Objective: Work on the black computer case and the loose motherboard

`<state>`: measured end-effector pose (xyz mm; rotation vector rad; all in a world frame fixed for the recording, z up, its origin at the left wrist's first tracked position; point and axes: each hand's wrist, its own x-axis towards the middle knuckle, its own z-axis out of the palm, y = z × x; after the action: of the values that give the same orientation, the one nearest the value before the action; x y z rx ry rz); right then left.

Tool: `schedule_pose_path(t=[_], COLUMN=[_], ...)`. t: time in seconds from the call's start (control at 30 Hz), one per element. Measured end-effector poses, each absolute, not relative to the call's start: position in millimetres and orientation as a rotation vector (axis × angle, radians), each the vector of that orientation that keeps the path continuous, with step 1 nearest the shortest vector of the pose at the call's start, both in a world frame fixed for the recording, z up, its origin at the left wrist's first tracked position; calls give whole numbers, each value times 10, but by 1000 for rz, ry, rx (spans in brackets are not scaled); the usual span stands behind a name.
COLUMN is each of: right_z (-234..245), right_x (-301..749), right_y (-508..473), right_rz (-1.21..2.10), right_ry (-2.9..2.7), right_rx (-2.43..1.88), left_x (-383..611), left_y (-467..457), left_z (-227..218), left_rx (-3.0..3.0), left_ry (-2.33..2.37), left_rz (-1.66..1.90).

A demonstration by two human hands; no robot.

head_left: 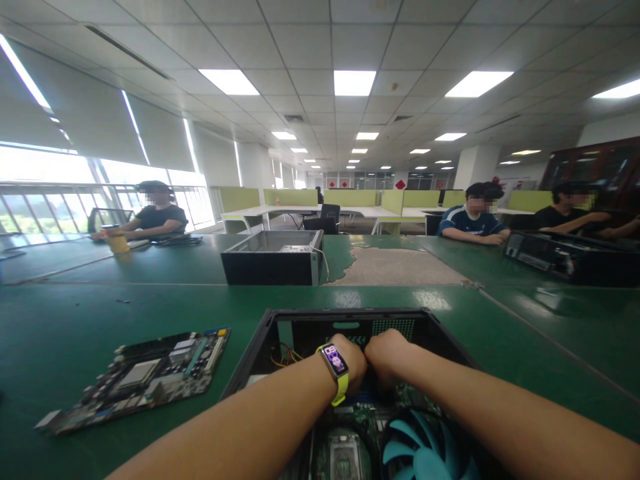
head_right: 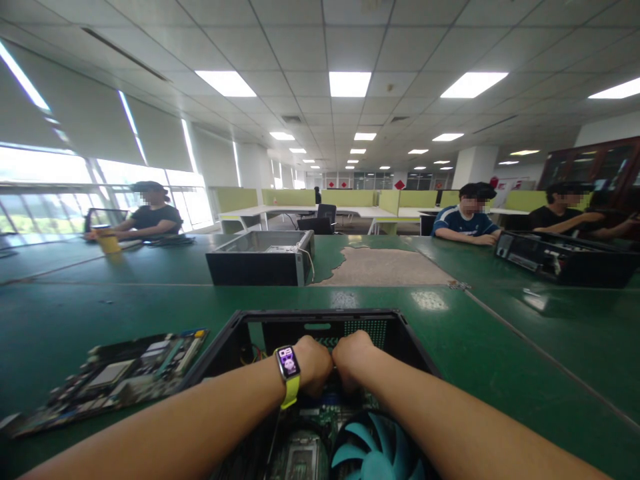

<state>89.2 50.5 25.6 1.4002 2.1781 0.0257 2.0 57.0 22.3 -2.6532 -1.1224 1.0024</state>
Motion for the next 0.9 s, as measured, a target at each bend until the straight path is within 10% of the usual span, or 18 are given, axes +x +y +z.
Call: schedule_pose_path(t=[0.9], right_z=[183], right_x=[955], right_y=[517], right_rz=[-1], right_ry=[2242], right_rx=[1480], left_x=[13], left_y=[588], left_z=[242], left_rx=[-2693], left_ry=[-1162], left_rz=[905])
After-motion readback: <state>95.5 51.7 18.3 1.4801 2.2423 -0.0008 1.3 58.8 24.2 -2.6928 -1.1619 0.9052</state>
